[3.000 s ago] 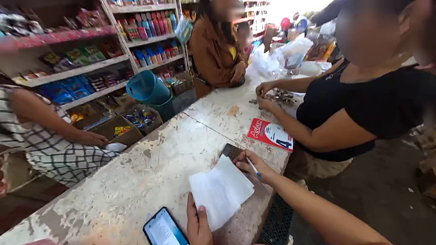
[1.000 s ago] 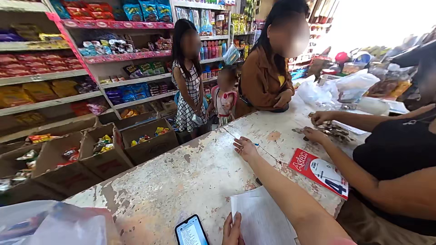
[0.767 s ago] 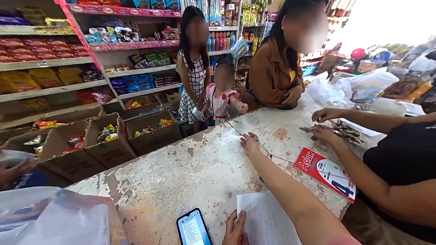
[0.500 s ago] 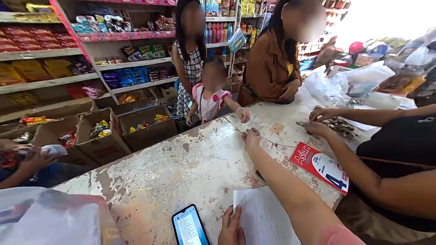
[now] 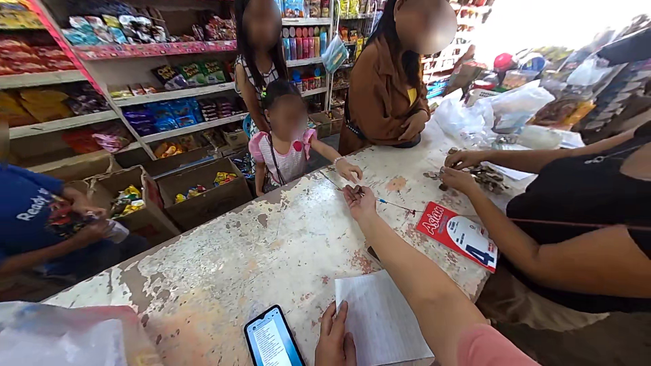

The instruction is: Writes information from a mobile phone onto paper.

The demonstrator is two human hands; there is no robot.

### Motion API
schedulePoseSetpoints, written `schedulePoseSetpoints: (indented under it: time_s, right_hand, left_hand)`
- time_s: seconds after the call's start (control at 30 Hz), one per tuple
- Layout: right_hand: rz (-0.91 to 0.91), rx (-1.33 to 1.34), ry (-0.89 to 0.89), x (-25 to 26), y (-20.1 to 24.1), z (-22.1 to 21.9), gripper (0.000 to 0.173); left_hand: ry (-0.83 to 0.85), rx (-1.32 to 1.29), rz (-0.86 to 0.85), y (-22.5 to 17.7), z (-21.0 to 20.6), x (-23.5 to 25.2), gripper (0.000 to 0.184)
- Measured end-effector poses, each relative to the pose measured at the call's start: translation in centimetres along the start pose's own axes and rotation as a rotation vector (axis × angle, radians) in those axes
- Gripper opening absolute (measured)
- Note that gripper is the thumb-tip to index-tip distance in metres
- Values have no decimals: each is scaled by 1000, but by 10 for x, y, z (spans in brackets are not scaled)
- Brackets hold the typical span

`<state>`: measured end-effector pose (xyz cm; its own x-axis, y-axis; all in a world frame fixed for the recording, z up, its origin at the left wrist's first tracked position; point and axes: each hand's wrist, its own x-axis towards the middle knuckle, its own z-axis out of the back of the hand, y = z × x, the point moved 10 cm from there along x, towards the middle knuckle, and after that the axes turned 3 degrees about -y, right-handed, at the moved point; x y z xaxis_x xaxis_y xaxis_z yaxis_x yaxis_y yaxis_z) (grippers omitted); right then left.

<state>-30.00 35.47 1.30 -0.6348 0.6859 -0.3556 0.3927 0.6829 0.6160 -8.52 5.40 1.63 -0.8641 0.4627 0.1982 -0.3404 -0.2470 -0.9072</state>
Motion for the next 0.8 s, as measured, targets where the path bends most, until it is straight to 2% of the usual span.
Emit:
schedulePoseSetpoints:
  time_s: [0.27,0.4,0.47,0.57,0.6,0.63,0.7,0.8]
  right_hand:
    - [-68,-144,221,-26,11,-13,26]
    - [45,-608,397,-83,41,-2,29]
    - [214,-980,477,-110,70,19,29]
    - [809,-1732,504,-138,125,66,27]
    - [905,-1942,483,-144,134,88,26]
    - [920,-2088,453,-148,141,112,24]
    - [915,-2175,396,-156,152,152,23]
    - [1018,-2122,360,-172,160,187,22]
  left_hand:
    - [-61,-10,-74,-1,3,-1,54]
    - [-26,-77,0,-2,6,-2,62]
    - [-22,-105,10,-1,7,-3,64]
    - [4,-110,44,-1,5,-2,65]
    - [6,-106,52,-1,5,-2,65]
    - [8,-98,57,-1,4,-3,65]
    - [5,-88,50,-2,4,-2,64]
    - [0,-71,32,-3,2,-3,64]
